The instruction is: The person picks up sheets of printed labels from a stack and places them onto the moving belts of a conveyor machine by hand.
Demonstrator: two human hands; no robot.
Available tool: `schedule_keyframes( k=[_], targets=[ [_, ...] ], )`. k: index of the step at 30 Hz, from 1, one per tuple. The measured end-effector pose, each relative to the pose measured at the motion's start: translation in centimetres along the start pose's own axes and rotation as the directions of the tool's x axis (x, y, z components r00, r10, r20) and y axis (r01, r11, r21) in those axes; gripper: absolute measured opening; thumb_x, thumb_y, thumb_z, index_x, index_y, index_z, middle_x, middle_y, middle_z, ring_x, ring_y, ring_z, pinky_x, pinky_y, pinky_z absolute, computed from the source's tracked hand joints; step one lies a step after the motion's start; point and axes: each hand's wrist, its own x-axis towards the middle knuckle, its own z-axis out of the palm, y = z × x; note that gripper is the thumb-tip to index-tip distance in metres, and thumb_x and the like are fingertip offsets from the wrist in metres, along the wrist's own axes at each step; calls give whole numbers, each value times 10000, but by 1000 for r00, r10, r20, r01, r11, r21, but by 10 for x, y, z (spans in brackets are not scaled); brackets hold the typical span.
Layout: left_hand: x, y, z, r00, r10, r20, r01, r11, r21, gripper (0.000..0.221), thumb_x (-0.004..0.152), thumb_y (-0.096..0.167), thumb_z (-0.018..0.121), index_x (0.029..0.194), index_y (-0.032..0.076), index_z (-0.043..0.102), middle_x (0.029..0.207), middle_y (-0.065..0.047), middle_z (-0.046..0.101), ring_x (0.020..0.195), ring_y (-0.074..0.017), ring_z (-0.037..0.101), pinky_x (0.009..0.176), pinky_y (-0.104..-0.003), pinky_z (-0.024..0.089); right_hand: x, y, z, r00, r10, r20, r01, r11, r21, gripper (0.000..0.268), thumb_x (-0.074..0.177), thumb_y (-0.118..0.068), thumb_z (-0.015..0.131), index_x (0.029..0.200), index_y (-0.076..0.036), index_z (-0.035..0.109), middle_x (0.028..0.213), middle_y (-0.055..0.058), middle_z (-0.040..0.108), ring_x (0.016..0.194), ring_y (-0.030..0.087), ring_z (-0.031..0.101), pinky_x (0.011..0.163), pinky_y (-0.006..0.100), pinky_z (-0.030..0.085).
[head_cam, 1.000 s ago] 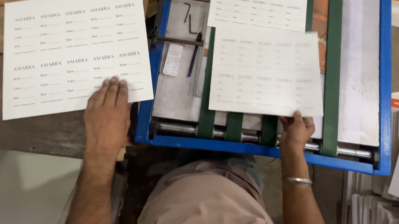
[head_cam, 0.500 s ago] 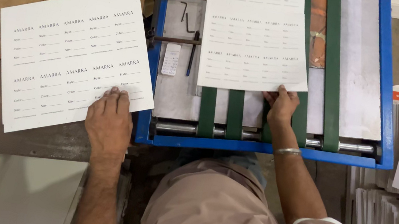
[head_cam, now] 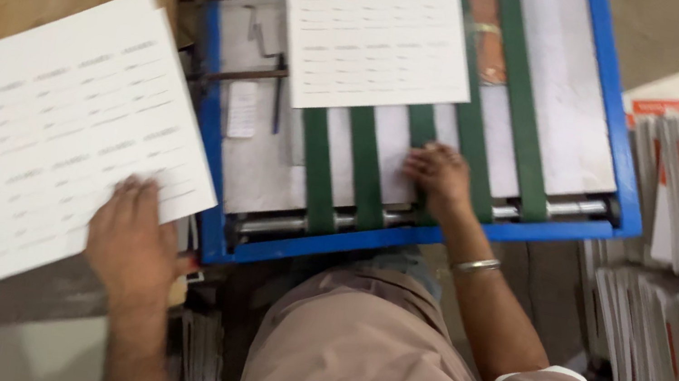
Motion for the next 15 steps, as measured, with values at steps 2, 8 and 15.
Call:
schedule_keyframes(
  k=[2, 8, 15],
  targets=[
    [2, -11, -5, 997, 52, 61, -51, 999, -20, 505, 807, 143, 741, 1300, 46, 690, 1365, -149, 694, 1287, -314, 639, 1089, -439, 500, -25, 2, 15, 996, 26, 82, -23, 999, -45, 377, 1002, -217, 634, 1284, 24, 564, 1069, 182, 700, 935, 300, 728, 795, 409, 633],
    [15, -27, -31, 989, -93, 116, 115, 973, -199, 348, 1005, 140, 725, 1351, 117, 697, 1231, -118, 725, 1072, -325, 677, 995, -412, 545, -96, -21, 92, 880, 174, 443, 13, 922, -387, 484, 960, -222, 640, 1368, 27, 561, 1234, 179, 705, 1048, 274, 742, 918, 377, 623],
    [17, 90, 12, 937, 337, 93, -323, 937, -134, 557, 795, 278, 766, 1279, 16, 683, 1269, -163, 711, 1248, -319, 630, 1091, -492, 458, -133, 11, 163, 683, 63, 728, 111, 976, -189, 491, 1052, -225, 610, 1422, 82, 513, 1244, 179, 664, 1124, 283, 663, 965, 414, 582]
  ],
)
